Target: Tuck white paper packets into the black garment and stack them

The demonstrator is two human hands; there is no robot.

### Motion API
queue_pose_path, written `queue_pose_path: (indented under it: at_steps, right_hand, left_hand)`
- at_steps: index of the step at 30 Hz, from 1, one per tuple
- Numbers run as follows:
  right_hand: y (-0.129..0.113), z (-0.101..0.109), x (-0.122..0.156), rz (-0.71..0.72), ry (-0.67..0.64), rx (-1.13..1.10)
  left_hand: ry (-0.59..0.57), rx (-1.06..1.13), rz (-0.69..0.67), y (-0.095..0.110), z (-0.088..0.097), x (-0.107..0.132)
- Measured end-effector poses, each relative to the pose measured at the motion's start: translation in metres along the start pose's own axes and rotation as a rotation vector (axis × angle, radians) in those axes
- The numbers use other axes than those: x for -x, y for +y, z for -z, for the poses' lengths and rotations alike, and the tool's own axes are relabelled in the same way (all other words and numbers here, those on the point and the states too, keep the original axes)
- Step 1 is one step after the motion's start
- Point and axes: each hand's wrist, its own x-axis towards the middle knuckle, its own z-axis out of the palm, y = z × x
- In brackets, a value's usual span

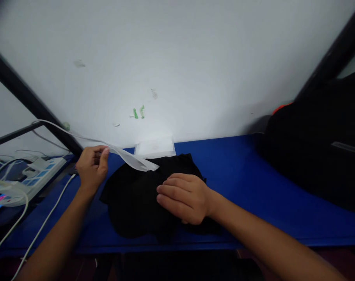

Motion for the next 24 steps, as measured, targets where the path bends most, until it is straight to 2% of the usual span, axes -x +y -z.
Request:
queue_pose_path:
  at_steps: [3,7,9,14,18,20,24]
  right_hand:
    - [0.005,-0.007,-0.008,0.125,0.068,-0.007]
    - [0.012,-0.015,-0.012,0.050,-0.029,0.001]
    - [0.014,-0.019,-0.010,0.034,-0.078,-0.026]
    - [0.016,-0.025,-0.005,-0.025,-0.221,-0.095]
    - [0.016,-0.025,-0.004,-0.055,-0.249,-0.101]
    - [0.016,-0.025,-0.004,-0.065,-0.249,-0.108]
    - [0.016,-0.026,-0.004,-0.094,-0.274,-0.116]
  left_hand:
    - [0.046,-0.050,0.096,-0.009,-0.002,-0.001]
    - [0.054,-0.013,0.180,-0.009,-0.007,0.004]
    - [-0.030,0.057,0.178,-0.004,-0.013,0.010]
    - [-0.431,0.193,0.083,0.004,-0.039,0.033]
    - [-0.695,0.271,0.114,-0.002,-0.055,0.046]
    - [-0.743,0.301,0.149,-0.005,-0.058,0.048]
    - [-0.736,0.344,0.172,-0.006,-0.058,0.047]
